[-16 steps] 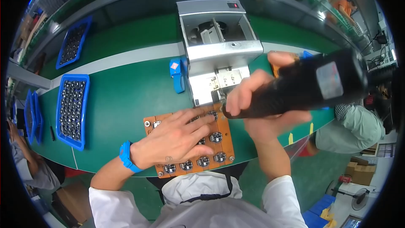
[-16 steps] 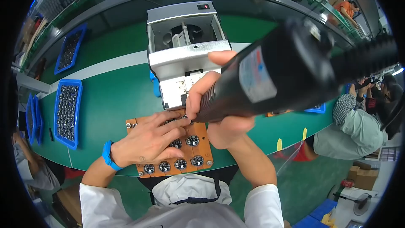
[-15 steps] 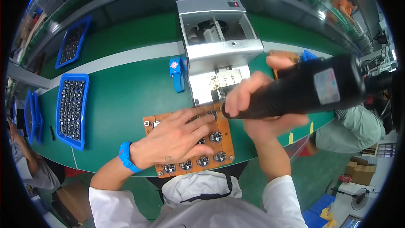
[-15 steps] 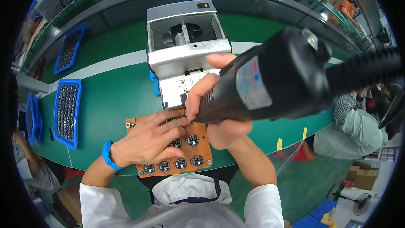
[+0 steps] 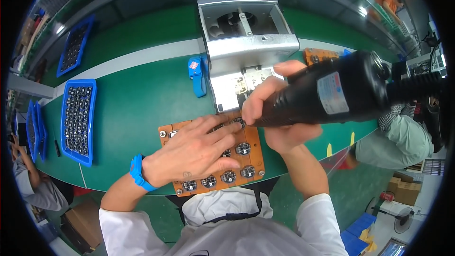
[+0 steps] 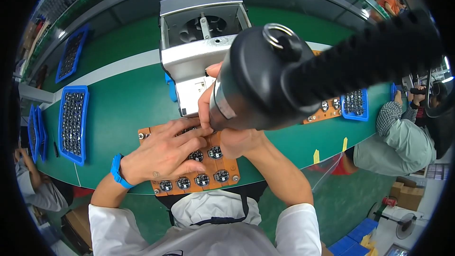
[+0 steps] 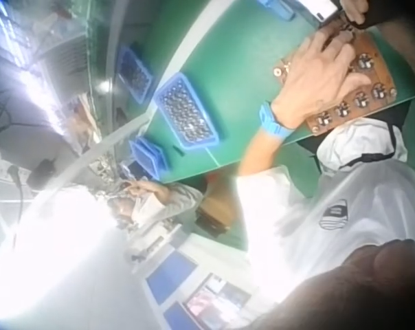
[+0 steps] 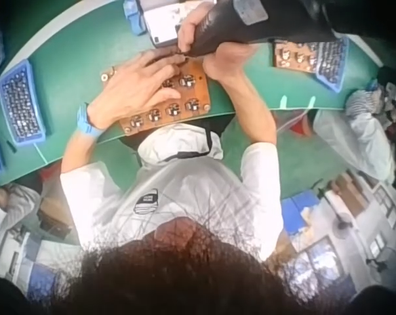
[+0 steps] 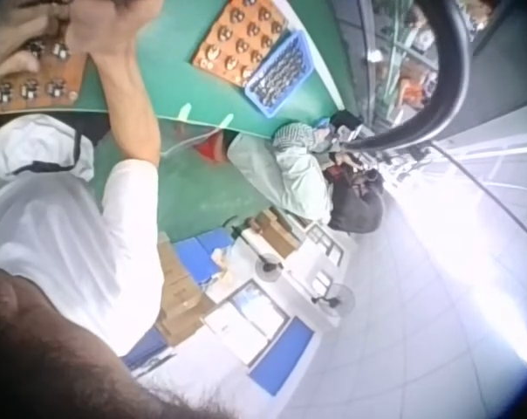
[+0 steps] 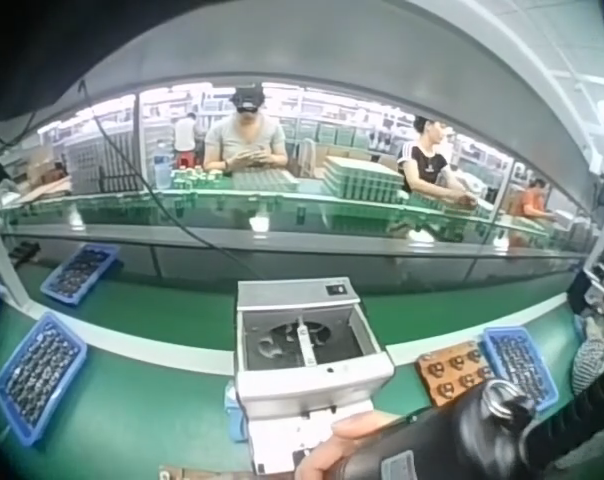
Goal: The person assembles electronic components onto a mounting board by securing them with an electric screwdriver.
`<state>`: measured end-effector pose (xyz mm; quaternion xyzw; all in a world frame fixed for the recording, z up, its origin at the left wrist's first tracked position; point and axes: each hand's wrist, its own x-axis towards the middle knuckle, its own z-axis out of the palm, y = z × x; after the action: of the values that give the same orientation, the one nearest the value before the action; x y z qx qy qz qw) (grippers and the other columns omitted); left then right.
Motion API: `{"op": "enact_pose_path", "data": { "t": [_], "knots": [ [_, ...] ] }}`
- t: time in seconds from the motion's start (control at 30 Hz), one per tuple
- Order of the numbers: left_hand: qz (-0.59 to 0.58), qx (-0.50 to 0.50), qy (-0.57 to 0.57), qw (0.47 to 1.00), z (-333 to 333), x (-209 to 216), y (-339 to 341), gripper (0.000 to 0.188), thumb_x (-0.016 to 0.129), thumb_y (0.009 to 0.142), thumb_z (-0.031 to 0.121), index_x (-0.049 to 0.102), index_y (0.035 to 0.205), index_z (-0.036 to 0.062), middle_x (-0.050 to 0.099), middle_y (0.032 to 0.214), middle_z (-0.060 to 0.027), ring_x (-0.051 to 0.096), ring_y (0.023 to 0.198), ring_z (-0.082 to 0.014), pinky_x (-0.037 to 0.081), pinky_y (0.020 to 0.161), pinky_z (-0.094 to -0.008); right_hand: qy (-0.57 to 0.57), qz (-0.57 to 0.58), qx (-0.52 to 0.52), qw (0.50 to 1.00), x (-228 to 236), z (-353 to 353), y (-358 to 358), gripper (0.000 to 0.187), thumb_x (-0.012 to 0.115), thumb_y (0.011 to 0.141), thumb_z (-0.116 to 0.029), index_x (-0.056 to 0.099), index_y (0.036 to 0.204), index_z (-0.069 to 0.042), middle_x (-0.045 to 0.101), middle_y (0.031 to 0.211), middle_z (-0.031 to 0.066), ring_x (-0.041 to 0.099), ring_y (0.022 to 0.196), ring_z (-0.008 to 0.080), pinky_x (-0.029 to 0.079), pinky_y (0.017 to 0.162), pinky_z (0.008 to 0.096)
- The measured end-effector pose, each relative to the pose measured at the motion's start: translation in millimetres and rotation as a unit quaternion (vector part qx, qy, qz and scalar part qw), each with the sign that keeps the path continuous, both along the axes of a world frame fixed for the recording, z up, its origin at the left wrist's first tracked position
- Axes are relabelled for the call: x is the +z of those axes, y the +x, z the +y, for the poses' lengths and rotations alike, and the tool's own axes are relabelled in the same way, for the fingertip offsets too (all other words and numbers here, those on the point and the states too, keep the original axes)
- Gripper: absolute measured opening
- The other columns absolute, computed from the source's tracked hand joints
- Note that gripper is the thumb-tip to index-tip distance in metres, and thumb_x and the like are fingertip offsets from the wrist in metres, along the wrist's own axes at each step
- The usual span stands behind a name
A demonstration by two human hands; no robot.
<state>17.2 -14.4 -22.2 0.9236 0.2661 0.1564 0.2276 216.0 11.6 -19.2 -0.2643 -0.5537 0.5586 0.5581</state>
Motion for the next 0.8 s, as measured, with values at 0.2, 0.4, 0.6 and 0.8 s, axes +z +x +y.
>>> {"op": "enact_pose_path", "data": {
  "t": [0.2, 0.4, 0.6, 0.8],
  "knots": [
    [0.002, -0.001, -0.011, 1.000, 4, -1, 5, 0.045, 0.056, 0.094, 0.046, 0.059, 0.104, 0.0026, 0.059, 0.127, -0.0148, 0.051, 0.122, -0.0343, 0.047, 0.096, -0.0466, 0.002, -0.017, -0.004, 1.000, -2, 5, 4, 0.097, 0.053, 0.071, -0.086, 0.034, 0.127, -0.008, 0.058, 0.072, 0.0093, 0.059, 0.057, 0.0170, 0.052, 0.056, 0.0295],
    [0.005, 0.006, -0.019, 1.000, 6, 0, 5, 0.045, 0.056, 0.094, 0.046, 0.059, 0.103, 0.0025, 0.059, 0.127, -0.0150, 0.051, 0.122, -0.0344, 0.047, 0.096, -0.0467, -0.023, -0.041, 0.016, 0.999, 3, 5, 3, 0.100, 0.048, 0.073, -0.087, 0.033, 0.133, -0.008, 0.058, 0.071, 0.0092, 0.059, 0.057, 0.0165, 0.051, 0.055, 0.0282],
    [0.012, 0.004, -0.011, 1.000, 8, -1, 4, 0.045, 0.055, 0.094, 0.047, 0.059, 0.104, 0.0030, 0.059, 0.127, -0.0145, 0.052, 0.120, -0.0341, 0.047, 0.096, -0.0456, 0.132, 0.175, -0.010, 0.976, 19, 14, 16, 0.105, 0.044, 0.081, -0.083, 0.018, 0.149, -0.007, 0.056, 0.074, 0.0134, 0.058, 0.057, 0.0252, 0.052, 0.053, 0.0392],
    [0.020, -0.003, 0.005, 1.000, 9, -7, -1, 0.046, 0.055, 0.094, 0.048, 0.059, 0.105, 0.0037, 0.060, 0.127, -0.0138, 0.053, 0.119, -0.0329, 0.046, 0.095, -0.0444, 0.215, 0.166, -0.050, 0.961, 29, 31, 22, 0.108, 0.037, 0.081, -0.085, 0.012, 0.149, -0.005, 0.056, 0.076, 0.0135, 0.055, 0.051, 0.0244, 0.051, 0.049, 0.0384]
  ]
}}
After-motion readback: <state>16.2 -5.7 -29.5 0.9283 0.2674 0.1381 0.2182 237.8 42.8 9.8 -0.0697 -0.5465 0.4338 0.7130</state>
